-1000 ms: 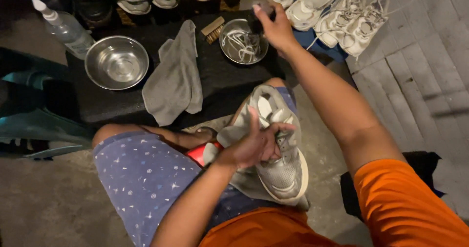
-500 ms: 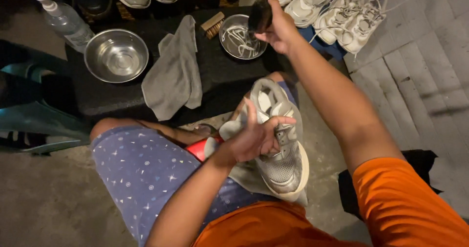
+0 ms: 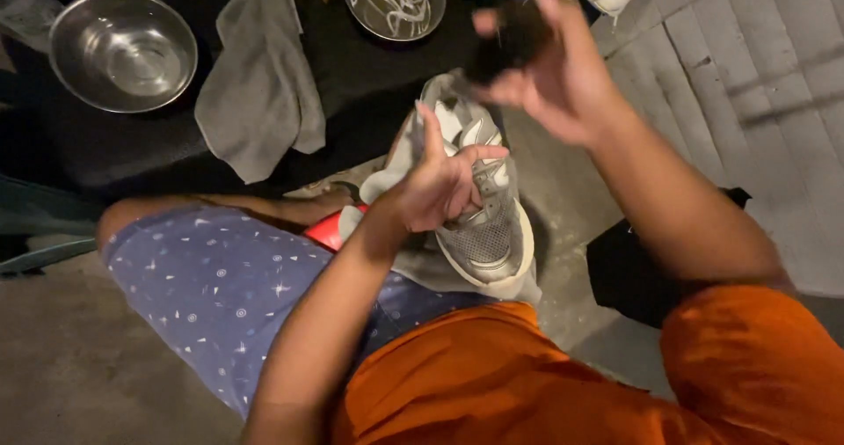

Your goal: The person scrubs a silver sneaker with a dark brush, repeatedly dipping the brush into a metal bowl of liquid. They focus on the upper mesh and side panels, rotating the shoe to reach different areas.

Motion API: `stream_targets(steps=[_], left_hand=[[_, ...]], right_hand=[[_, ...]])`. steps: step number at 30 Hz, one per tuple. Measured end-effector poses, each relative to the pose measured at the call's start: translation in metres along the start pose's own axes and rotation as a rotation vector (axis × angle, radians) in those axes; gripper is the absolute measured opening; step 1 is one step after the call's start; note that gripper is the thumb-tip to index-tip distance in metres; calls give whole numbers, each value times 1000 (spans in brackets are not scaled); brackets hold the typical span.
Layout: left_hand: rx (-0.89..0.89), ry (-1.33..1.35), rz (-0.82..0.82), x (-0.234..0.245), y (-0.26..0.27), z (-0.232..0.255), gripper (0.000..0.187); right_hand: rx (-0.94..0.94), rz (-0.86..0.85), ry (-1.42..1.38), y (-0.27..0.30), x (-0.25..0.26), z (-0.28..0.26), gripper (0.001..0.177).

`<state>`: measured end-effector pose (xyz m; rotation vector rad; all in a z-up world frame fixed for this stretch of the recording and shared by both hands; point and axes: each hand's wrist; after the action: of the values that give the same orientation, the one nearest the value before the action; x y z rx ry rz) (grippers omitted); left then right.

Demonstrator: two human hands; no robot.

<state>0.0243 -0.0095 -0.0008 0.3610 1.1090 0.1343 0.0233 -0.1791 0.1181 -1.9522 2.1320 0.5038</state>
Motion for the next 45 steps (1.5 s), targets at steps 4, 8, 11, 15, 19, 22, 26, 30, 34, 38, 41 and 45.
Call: stream_targets(steps=[4,8,11,15,19,22,26,30,34,38,41,45], left_hand=[[-66,-109,131,-9,-2,-8,136],[21,-123,56,-32,1,-3,140],[13,-159,85,-23,-17,-9,141],[34,-81,71,-46,7,-1,144],[29,-54,68,-36,1,-3,148],[25,-34,97,-25,-14,-5,148],[1,-41,142,-46,0,0,151],[0,-38,128,2,-35,-4,146],[-14,-44,214,-29,-9,4,154],[14,-38,167,-31,-6,2,149],[2,-60,172,-15,-19,5,153],[-2,-5,159,-9,-14,1,149]], right_hand=[[230,-34,562,100,8,25,58],[452,-105,1167,157,10,45,72],[558,-72,1396,166,35,63,78],[634,69,1430,171,28,66,71],[690,-55,1411,177,33,96,78],[671,139,1514,159,45,89,64],[574,82,1411,174,12,84,61],[594,245,1420,147,77,97,63],[643,-27,1214,155,42,93,68],[775,65,1298,132,83,104,60],[830,-18,1291,147,43,87,61],[881,45,1361,114,108,117,58]])
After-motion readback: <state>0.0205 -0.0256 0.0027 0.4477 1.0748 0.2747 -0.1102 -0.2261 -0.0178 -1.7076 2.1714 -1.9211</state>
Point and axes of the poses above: each hand's wrist, its own y-axis away from the middle knuckle, its own x-axis out of the back of the hand, z = x × y, and after that the axes turned 11 degrees about x, right-handed
